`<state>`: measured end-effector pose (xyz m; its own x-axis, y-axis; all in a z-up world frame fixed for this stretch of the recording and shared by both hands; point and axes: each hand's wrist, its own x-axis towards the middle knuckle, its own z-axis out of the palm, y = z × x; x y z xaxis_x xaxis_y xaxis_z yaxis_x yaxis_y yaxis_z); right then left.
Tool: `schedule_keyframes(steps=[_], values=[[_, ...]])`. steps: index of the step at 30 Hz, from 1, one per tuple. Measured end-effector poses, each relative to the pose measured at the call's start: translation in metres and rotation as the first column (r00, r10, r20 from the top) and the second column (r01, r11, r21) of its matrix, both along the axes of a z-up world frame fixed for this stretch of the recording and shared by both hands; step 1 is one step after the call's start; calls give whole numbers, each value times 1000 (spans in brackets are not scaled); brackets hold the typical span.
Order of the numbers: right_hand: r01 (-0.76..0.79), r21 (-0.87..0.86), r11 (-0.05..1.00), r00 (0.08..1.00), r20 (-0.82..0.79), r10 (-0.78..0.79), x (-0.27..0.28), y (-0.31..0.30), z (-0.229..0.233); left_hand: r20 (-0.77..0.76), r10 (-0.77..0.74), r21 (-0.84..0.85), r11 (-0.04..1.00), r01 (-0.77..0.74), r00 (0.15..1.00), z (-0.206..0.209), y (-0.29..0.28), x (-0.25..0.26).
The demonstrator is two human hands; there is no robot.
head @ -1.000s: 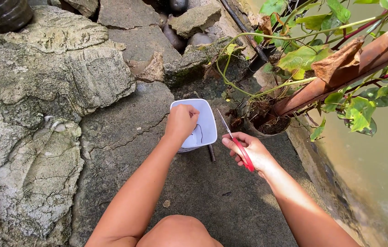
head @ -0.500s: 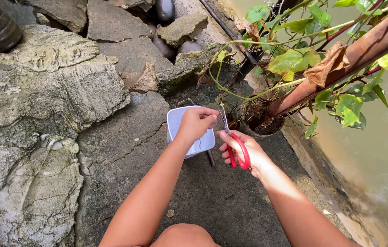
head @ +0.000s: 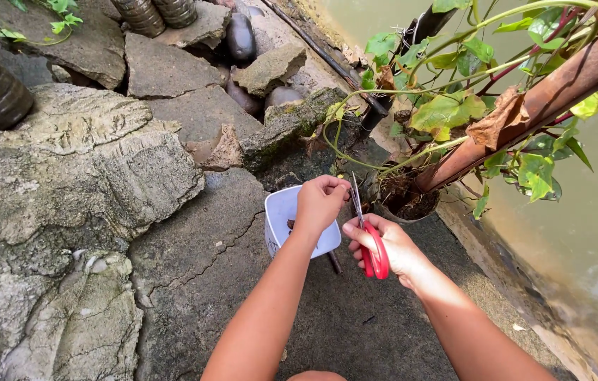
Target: Pruning and removing dry leaves from a vine plant climbing a bamboo pole near a canal.
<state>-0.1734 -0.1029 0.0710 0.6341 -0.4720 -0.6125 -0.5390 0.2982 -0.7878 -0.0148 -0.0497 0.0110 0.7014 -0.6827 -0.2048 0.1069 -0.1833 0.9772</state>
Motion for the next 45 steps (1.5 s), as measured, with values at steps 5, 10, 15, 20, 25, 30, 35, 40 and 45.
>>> schedule_keyframes(steps=[5,10,15,20,25,30,35,40,45], values=[[-14,-16,1000,1000,-20,14,-8,-4,8,24,50,-69,996,-48,998,-4,-17,0],[-19,2,1000,998,-54,19,-21,-14,8,90,44,-38,998,-41,995,14,-20,-13],[-28,26,999,999,-36,29,-39,-23,5,244,95,-97,993,-74,965,36,-16,-26],[-46,16,999,997,-55,47,-65,-27,14,217,27,-90,996,-8,976,63,-25,-38],[-39,9,999,994,-101,40,-89,-38,15,255,-30,-70,996,49,966,79,-37,-59],[-19,-39,999,995,-101,15,-101,-50,15,407,-8,23,1000,-2,913,85,-46,-76],[-9,-44,999,995,-100,5,-110,-56,12,397,25,24,999,-38,918,83,-54,-85],[5,-68,998,997,-81,-10,-114,-59,19,397,50,48,996,-75,917,91,-56,-95],[33,-85,996,998,-50,-38,-117,-62,25,270,83,1,996,-87,959,90,-62,-105]])
